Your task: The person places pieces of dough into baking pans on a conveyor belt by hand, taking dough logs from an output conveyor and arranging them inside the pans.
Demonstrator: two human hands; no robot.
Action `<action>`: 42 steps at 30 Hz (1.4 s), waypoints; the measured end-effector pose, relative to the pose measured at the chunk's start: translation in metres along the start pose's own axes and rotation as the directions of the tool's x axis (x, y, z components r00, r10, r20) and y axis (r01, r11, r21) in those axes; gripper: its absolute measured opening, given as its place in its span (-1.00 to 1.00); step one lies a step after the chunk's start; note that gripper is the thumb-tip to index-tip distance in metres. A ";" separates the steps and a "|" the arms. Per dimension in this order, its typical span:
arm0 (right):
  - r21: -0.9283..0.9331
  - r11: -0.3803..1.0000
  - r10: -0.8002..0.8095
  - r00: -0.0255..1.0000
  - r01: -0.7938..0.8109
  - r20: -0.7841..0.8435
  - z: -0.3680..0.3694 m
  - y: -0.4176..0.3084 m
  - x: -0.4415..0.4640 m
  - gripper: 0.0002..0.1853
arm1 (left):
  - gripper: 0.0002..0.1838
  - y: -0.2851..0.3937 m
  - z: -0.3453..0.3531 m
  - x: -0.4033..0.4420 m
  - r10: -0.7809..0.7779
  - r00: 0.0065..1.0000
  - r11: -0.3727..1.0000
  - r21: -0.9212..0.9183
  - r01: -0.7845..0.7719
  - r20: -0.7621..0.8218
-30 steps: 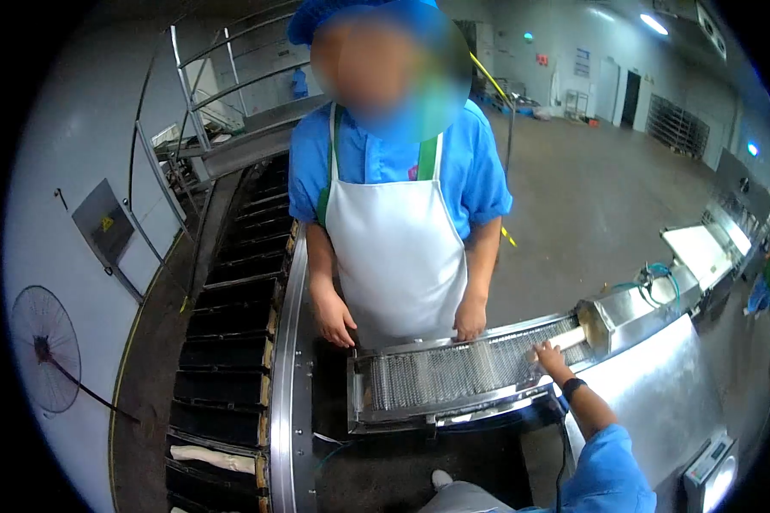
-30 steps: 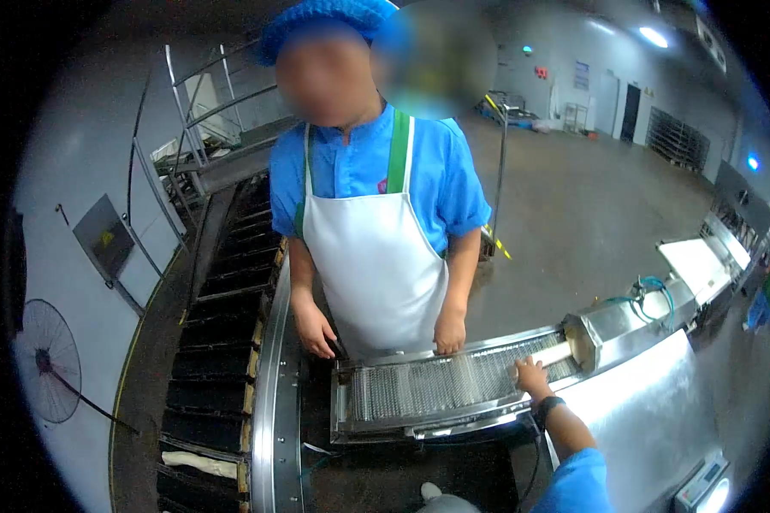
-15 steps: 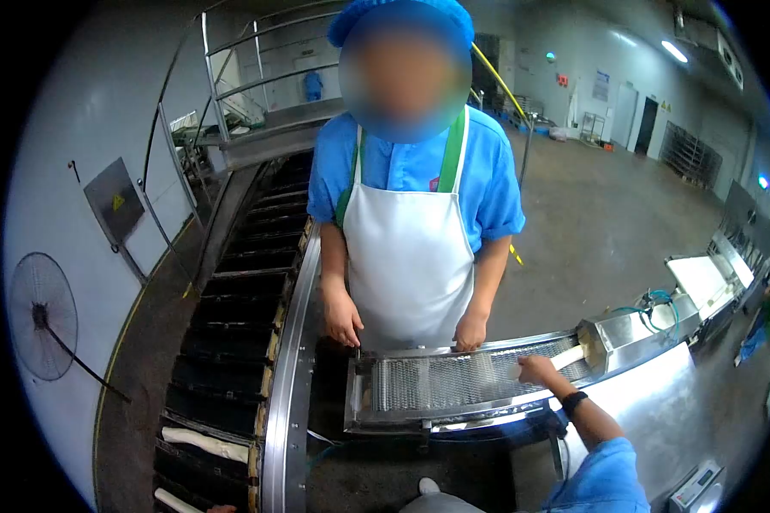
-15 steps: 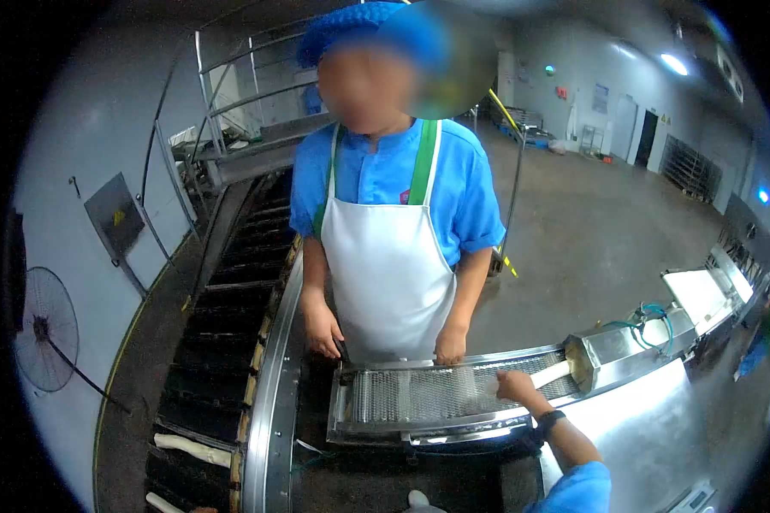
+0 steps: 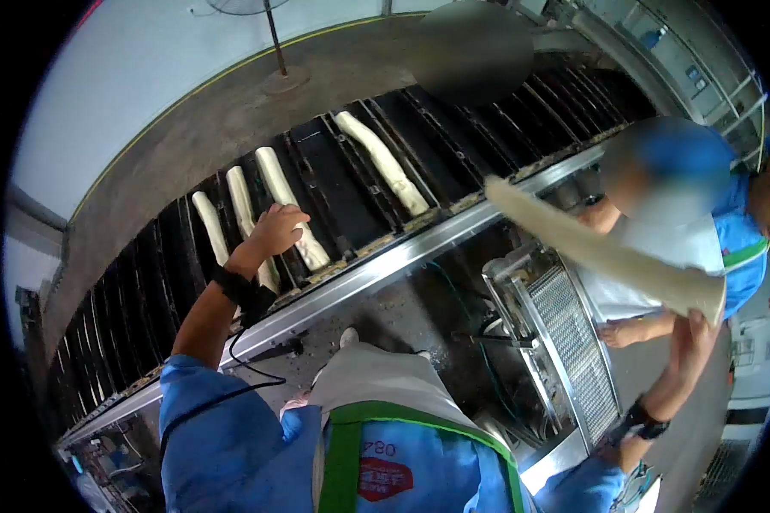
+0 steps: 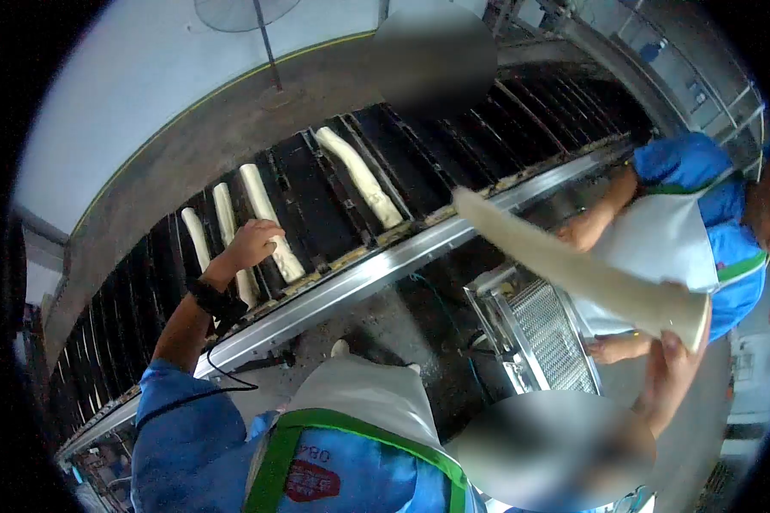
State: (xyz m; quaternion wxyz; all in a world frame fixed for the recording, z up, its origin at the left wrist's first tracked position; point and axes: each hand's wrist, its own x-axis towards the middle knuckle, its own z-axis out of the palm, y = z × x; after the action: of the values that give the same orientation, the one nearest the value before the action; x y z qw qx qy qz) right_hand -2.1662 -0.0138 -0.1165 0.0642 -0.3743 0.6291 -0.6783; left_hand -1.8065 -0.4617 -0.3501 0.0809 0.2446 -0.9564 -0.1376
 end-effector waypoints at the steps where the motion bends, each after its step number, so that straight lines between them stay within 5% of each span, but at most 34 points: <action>1: 0.106 0.994 -0.037 0.998 0.031 0.054 0.024 0.007 0.016 -0.28 | -0.70 0.001 -0.013 -0.004 -0.055 0.998 0.999 0.007 0.054 0.037; 2: 0.171 0.983 -0.063 0.998 0.060 0.014 0.063 0.015 0.023 -0.31 | -0.69 -0.004 -0.015 -0.010 -0.055 0.998 0.999 0.000 0.055 0.009; 4: -0.074 0.996 -0.045 0.999 0.046 0.023 0.115 0.043 0.046 -0.37 | -0.68 -0.012 -0.026 -0.019 -0.073 0.997 0.997 -0.039 0.073 -0.002; 7: -0.300 0.947 0.028 0.902 0.115 0.432 0.229 0.067 0.046 -0.44 | -0.67 -0.031 -0.024 -0.025 -0.093 0.995 0.995 -0.051 0.092 -0.033; 8: -0.155 0.984 0.040 0.754 0.083 0.656 0.255 0.080 0.043 -0.47 | -0.66 -0.031 -0.026 -0.026 -0.119 0.992 0.992 -0.043 0.118 -0.030; 9: -0.225 0.930 -0.022 0.653 0.291 0.757 0.262 0.126 0.039 -0.47 | -0.65 -0.027 -0.031 -0.025 -0.131 0.991 0.991 -0.023 0.131 0.008; 10: -0.314 0.899 0.017 0.691 0.305 0.722 0.269 0.150 0.027 -0.45 | -0.65 -0.032 -0.029 -0.020 -0.123 0.992 0.992 -0.022 0.124 0.014; 12: -0.378 0.909 0.157 0.691 0.178 0.705 0.262 0.161 0.011 -0.47 | -0.62 -0.033 -0.021 -0.013 -0.014 0.999 1.000 -0.013 0.014 -0.050; 14: -0.357 0.930 0.339 0.562 -0.083 0.754 0.246 0.161 -0.001 -0.50 | -0.60 -0.026 -0.020 0.006 -0.032 0.999 0.999 0.006 0.031 0.033; 18: -0.437 0.892 0.416 0.587 -0.114 0.695 0.193 0.167 -0.026 -0.56 | -0.58 0.011 -0.033 0.061 -0.021 0.954 0.998 0.067 0.001 0.298; 21: -0.486 0.832 0.531 0.636 -0.268 0.559 0.154 0.163 -0.052 -0.62 | -0.63 0.037 -0.017 0.099 0.098 0.897 0.958 0.202 -0.202 0.432; 23: -0.485 0.811 0.550 0.710 -0.328 0.440 0.107 0.163 -0.082 -0.63 | -0.60 0.037 0.019 0.115 0.391 0.835 0.867 0.149 -0.475 0.388; 25: -0.523 0.819 0.484 0.776 -0.237 0.405 0.090 0.176 -0.110 -0.64 | -0.56 0.078 -0.001 0.104 0.071 0.744 0.968 0.135 -0.213 0.664; 26: -0.568 0.805 0.457 0.790 -0.172 0.409 0.080 0.178 -0.120 -0.65 | -0.50 0.034 0.032 0.091 0.281 0.778 0.931 0.036 -0.363 0.562; 28: -0.464 0.773 0.605 0.724 -0.433 0.332 0.060 0.179 -0.149 -0.65 | -0.50 0.043 0.022 0.066 0.135 0.824 0.960 0.133 -0.246 0.551; 29: -0.481 0.768 0.596 0.746 -0.422 0.298 0.045 0.191 -0.163 -0.64 | -0.58 0.028 0.030 0.072 0.188 0.808 0.961 0.067 -0.270 0.558; 32: -0.506 0.736 0.614 0.758 -0.449 0.220 0.000 0.192 -0.203 -0.67 | -0.73 0.046 0.019 0.068 -0.040 0.792 0.987 0.146 -0.063 0.609; 34: -0.591 0.742 0.536 0.810 -0.318 0.237 -0.035 0.215 -0.231 -0.69 | -0.76 0.061 0.015 0.088 -0.134 0.658 0.970 0.234 -0.067 0.741; 35: -0.628 0.704 0.563 0.800 -0.332 0.208 -0.050 0.213 -0.235 -0.69 | -0.76 0.064 0.012 0.094 -0.117 0.680 0.974 0.217 -0.064 0.724; 36: -0.627 0.582 0.716 0.692 -0.518 0.092 -0.056 0.189 -0.234 -0.69 | -0.77 0.072 0.012 0.099 -0.113 0.780 0.979 0.201 -0.016 0.616; 38: -0.512 0.596 0.718 0.696 -0.619 -0.006 -0.092 0.198 -0.262 -0.69 | -0.78 0.098 0.019 0.100 -0.120 0.856 0.981 0.192 0.025 0.503; 40: -0.673 0.440 0.785 0.619 -0.594 -0.033 -0.125 0.208 -0.276 -0.70 | -0.79 0.141 0.023 0.105 0.067 0.966 0.997 0.007 -0.071 0.250; 41: -0.812 0.328 0.824 0.567 -0.483 -0.005 -0.135 0.209 -0.277 -0.68 | -0.80 0.157 0.030 0.113 0.024 0.948 1.000 -0.025 -0.017 0.316; 42: -0.797 0.238 0.819 0.556 -0.555 -0.142 -0.145 0.207 -0.284 -0.63 | -0.79 0.147 0.047 0.121 0.182 0.939 0.983 -0.041 -0.177 0.292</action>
State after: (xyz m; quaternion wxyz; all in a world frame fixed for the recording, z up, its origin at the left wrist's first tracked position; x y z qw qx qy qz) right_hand -2.1287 0.2199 -0.4145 0.2887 -0.1410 0.9320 -0.1677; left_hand -1.9869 -0.3865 -0.3398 -0.0487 0.1326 -0.9750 -0.1713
